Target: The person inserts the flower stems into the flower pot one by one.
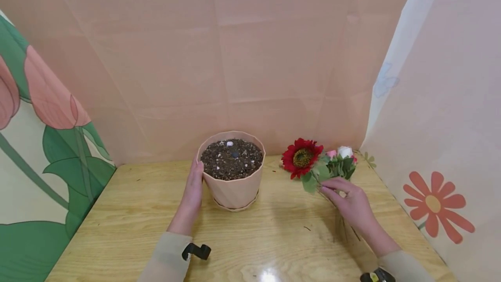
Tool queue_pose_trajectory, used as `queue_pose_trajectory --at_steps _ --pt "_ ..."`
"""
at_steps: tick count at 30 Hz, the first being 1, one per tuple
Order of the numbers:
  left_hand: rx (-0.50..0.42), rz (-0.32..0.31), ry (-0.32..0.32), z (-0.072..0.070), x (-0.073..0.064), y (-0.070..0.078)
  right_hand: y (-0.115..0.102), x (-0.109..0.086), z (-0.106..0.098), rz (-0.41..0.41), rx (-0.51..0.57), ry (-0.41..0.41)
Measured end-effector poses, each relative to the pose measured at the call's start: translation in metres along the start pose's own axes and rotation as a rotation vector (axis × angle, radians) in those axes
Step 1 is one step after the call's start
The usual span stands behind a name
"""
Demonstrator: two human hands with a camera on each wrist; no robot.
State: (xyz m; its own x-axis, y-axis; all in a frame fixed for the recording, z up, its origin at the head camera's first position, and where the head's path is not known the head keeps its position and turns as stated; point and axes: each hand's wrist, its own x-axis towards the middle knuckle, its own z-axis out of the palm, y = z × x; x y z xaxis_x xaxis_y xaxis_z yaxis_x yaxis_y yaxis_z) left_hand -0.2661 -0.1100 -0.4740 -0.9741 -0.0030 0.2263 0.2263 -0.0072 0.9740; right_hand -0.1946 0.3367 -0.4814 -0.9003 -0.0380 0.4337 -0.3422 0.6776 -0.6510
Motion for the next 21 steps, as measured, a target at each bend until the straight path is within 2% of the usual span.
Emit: queue_pose_trajectory --at_steps 4,8,21 --pt "0.001 0.006 -0.003 0.0 0.001 0.0 -0.008 0.002 -0.003 0.078 -0.003 -0.015" --pt "0.003 0.009 0.001 0.0 0.0 0.001 -0.017 0.006 -0.003 0.107 0.002 -0.027" --pt "0.012 -0.009 0.012 -0.001 -0.001 0.001 -0.053 0.027 0.005 0.052 0.076 -0.002"
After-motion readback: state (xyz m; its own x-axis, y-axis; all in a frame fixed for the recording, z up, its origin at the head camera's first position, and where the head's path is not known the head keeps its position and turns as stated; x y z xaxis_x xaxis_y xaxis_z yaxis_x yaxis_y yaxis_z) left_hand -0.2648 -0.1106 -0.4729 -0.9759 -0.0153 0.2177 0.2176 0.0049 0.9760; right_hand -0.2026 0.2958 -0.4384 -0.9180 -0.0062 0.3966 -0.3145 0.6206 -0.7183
